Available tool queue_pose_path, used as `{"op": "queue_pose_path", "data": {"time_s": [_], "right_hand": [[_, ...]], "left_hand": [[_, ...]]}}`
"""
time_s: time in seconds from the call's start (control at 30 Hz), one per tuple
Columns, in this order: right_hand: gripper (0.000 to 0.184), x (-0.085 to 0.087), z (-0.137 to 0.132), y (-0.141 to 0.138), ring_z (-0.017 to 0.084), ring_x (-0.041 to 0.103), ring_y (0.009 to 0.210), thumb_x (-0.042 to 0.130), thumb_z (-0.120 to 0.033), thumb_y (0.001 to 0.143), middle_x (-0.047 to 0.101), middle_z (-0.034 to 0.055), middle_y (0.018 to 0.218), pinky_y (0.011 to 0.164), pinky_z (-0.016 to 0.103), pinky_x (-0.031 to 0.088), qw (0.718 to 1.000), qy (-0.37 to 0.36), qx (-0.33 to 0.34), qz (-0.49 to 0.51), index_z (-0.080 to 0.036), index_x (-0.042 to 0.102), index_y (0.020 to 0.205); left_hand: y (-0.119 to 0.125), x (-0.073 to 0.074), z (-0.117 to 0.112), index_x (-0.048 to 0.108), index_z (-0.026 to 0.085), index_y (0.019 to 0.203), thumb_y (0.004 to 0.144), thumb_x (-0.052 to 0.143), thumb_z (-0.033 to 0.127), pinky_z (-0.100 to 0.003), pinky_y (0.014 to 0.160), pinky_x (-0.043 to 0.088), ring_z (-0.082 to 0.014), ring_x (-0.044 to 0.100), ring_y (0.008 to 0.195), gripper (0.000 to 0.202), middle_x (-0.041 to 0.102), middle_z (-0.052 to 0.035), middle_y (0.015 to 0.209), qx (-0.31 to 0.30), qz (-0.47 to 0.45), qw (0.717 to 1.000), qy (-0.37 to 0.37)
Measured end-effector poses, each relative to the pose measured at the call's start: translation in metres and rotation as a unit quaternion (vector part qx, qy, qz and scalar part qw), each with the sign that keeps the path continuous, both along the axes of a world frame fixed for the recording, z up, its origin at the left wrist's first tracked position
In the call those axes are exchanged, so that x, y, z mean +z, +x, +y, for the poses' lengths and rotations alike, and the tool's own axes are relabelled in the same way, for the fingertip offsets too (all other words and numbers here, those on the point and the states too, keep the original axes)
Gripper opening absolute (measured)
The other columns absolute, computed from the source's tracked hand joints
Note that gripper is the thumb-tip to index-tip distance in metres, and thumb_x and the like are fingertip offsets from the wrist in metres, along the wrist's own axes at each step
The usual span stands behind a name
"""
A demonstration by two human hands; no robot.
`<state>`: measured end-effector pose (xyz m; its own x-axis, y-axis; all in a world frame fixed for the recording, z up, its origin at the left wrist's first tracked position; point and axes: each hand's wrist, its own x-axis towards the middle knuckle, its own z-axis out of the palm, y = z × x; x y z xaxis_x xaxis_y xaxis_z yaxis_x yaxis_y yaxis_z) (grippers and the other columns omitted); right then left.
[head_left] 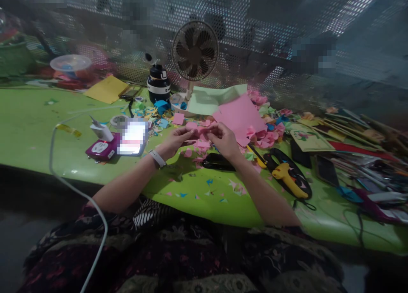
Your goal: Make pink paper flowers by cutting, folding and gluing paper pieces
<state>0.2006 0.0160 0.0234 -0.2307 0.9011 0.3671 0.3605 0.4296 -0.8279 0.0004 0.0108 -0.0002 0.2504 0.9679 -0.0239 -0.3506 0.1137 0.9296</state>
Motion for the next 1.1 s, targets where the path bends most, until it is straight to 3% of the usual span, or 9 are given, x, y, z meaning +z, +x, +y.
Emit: {"op": "queue_pose_path", "data": {"time_s": [0.23, 0.4, 0.6, 0.77, 0.97, 1.1], "right_hand": [[0.027, 0.002, 0.000, 0.000, 0.018, 0.064, 0.075, 0.065, -0.048, 0.086, 0.067, 0.0023, 0.080, 0.075, 0.035, 0.053, 0.998, 0.050, -0.030, -0.027, -0.021, 0.062, 0.088], [0.022, 0.018, -0.007, 0.004, 0.017, 0.066, 0.079, 0.063, -0.041, 0.089, 0.070, 0.0035, 0.088, 0.077, 0.033, 0.055, 0.993, 0.096, -0.065, -0.001, -0.020, 0.063, 0.094], [0.019, 0.021, -0.013, 0.002, 0.017, 0.064, 0.072, 0.060, -0.031, 0.087, 0.072, 0.0038, 0.086, 0.069, 0.031, 0.052, 0.995, 0.053, 0.018, -0.078, -0.018, 0.070, 0.098], [0.018, 0.014, -0.011, 0.000, 0.016, 0.062, 0.066, 0.061, -0.031, 0.085, 0.070, 0.0029, 0.079, 0.066, 0.031, 0.052, 0.994, 0.033, -0.008, -0.108, -0.019, 0.068, 0.097], [0.020, 0.014, -0.013, -0.001, 0.018, 0.067, 0.073, 0.063, -0.030, 0.084, 0.071, 0.0037, 0.084, 0.067, 0.031, 0.054, 0.994, 0.017, -0.014, -0.105, -0.020, 0.062, 0.102], [0.027, 0.011, -0.014, -0.002, 0.018, 0.068, 0.072, 0.060, -0.026, 0.084, 0.071, 0.0019, 0.082, 0.068, 0.032, 0.055, 0.993, 0.025, -0.006, -0.116, -0.021, 0.061, 0.111]], "left_hand": [[0.003, -0.001, -0.001, 0.065, 0.016, 0.089, 0.076, 0.086, 0.033, -0.031, 0.083, 0.058, -0.0140, 0.074, 0.080, 0.030, 0.073, -0.0011, 0.082, -0.035, -0.034, 0.999, -0.013], [0.003, -0.003, -0.001, 0.066, 0.015, 0.087, 0.074, 0.088, 0.033, -0.030, 0.080, 0.059, -0.0128, 0.072, 0.076, 0.031, 0.072, -0.0013, 0.081, -0.001, -0.013, 1.000, 0.002], [0.005, -0.001, -0.004, 0.069, 0.014, 0.089, 0.078, 0.084, 0.031, -0.032, 0.082, 0.059, -0.0127, 0.071, 0.079, 0.025, 0.073, -0.0032, 0.086, -0.017, -0.018, 0.999, 0.029], [0.009, -0.001, -0.005, 0.068, 0.015, 0.094, 0.077, 0.085, 0.033, -0.034, 0.084, 0.059, -0.0131, 0.071, 0.078, 0.030, 0.074, -0.0028, 0.089, -0.030, -0.026, 0.999, 0.033], [0.008, 0.002, -0.010, 0.068, 0.015, 0.096, 0.075, 0.085, 0.035, -0.035, 0.084, 0.060, -0.0171, 0.073, 0.088, 0.033, 0.074, -0.0056, 0.095, -0.031, -0.043, 0.998, 0.039], [0.008, 0.002, -0.011, 0.068, 0.016, 0.095, 0.063, 0.093, 0.034, -0.033, 0.080, 0.060, -0.0159, 0.072, 0.084, 0.044, 0.075, -0.0053, 0.098, -0.016, -0.026, 0.999, 0.036]]}}
